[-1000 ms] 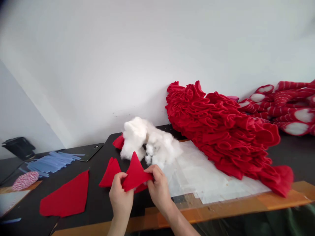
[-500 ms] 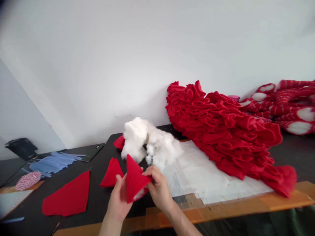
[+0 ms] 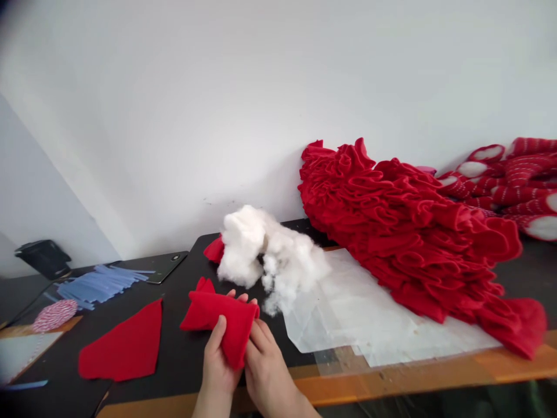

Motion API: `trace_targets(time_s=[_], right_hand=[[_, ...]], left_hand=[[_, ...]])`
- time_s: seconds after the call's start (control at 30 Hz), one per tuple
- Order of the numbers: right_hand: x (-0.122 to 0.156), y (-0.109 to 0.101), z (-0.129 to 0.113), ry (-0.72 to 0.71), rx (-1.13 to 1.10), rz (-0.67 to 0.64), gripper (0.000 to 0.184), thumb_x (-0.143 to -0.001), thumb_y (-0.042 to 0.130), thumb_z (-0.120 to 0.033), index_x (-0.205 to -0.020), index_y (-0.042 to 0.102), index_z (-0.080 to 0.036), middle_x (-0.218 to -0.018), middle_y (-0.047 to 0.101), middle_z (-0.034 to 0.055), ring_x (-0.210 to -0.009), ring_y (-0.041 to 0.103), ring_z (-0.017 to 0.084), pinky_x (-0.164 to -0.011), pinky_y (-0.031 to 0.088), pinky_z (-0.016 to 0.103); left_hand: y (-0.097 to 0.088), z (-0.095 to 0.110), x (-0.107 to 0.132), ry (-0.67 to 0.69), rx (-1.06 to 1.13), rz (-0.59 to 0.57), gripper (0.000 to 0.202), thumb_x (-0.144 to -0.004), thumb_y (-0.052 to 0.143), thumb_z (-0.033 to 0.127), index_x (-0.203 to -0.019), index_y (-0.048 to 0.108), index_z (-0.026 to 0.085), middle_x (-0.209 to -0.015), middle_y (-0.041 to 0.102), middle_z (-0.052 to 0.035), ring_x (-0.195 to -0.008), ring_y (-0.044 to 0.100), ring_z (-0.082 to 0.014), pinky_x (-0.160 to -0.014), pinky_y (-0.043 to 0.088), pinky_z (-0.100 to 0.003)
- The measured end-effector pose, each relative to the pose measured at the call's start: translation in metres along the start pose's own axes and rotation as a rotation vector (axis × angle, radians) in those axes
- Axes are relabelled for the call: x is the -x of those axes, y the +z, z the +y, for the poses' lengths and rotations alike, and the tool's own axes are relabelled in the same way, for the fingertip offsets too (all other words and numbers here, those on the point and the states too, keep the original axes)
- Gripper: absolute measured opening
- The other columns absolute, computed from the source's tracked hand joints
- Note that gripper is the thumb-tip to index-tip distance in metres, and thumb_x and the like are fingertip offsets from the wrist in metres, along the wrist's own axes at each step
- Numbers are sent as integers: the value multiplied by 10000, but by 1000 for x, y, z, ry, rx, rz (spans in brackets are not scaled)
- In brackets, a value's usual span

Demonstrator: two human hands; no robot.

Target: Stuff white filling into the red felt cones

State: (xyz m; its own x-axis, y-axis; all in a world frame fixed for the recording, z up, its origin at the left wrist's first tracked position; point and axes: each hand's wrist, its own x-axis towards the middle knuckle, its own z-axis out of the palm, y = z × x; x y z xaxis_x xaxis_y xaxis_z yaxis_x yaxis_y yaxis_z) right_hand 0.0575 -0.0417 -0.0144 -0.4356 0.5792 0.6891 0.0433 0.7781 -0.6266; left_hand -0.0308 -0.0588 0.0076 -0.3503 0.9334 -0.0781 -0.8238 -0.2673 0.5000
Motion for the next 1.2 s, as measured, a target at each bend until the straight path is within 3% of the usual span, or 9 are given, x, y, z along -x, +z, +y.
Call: trace_targets(time_s=[0.13,0.3,0.43,0.53,0.63,0.77,0.9,1.03,1.2], right_hand=[[-8,-20,-1,51,-64,-96,345,-899,425,-127,-1127,633,-279,-1221,601,82,-1121,580,228,-949,509,361],[-33,-45,38,235,117,100,230,-893,439,-179,-975,651,-219,-1033,662,87,-955,644,224,-871,536,391],[-65,-34,76,269,239,60,313,-748,504,-34,-935,664,-228,-1111,638,93,-965,634,259,-870,520,440],[-84,-20,94,310,210,44,283,-631,540,57,-658,643,-204,-845,678,72,-788,653,217,-753,540,350],[-98,-22,99,338,127,-13,252,-659,526,14,-535,602,-192,-560,611,7,-540,601,140,-562,499,250],[-110,-50,81,388,12,-26,285,-775,449,-138,-941,673,-196,-611,669,-13,-392,524,113,-398,430,228],[-95,-69,36,300,-6,-47,352,-806,382,-141,-1043,636,-206,-739,688,16,-560,613,146,-534,507,267],[-64,-44,-1,130,-12,-183,281,-821,412,-122,-961,634,-225,-833,688,32,-687,640,165,-637,525,281],[-39,0,-11,126,26,29,313,-890,331,-122,-763,605,-203,-734,608,31,-608,575,147,-559,516,257]], left_hand=[[-13,11,-1,-45,-9,72,407,-761,612,136,-1156,614,232,-1126,690,-89,-1099,605,-290,-962,467,-418],[-29,34,-13,-7,103,176,440,-831,493,133,-1251,571,240,-1119,698,-83,-1120,595,-262,-967,466,-381],[-28,42,-22,-23,169,114,375,-852,465,198,-1189,627,225,-1086,712,-77,-1122,594,-253,-999,437,-392],[-23,42,-24,-45,178,98,327,-848,462,230,-1091,680,232,-1059,722,-62,-1122,594,-252,-1010,424,-401],[-19,46,-25,-54,200,129,283,-839,478,249,-1005,705,218,-1042,725,-66,-1112,599,-258,-1013,419,-404],[-15,52,-29,-50,232,181,272,-849,468,257,-985,696,201,-990,735,-67,-1048,633,-235,-983,445,-382],[-6,46,-35,-88,276,220,259,-861,470,271,-987,679,182,-968,734,-74,-1002,650,-226,-960,460,-378],[3,28,-35,-171,255,193,269,-870,476,297,-984,667,145,-979,724,-92,-985,651,-222,-967,452,-375],[4,8,-24,-260,167,115,312,-877,455,336,-979,681,146,-1029,707,-96,-1072,613,-214,-999,428,-324]])
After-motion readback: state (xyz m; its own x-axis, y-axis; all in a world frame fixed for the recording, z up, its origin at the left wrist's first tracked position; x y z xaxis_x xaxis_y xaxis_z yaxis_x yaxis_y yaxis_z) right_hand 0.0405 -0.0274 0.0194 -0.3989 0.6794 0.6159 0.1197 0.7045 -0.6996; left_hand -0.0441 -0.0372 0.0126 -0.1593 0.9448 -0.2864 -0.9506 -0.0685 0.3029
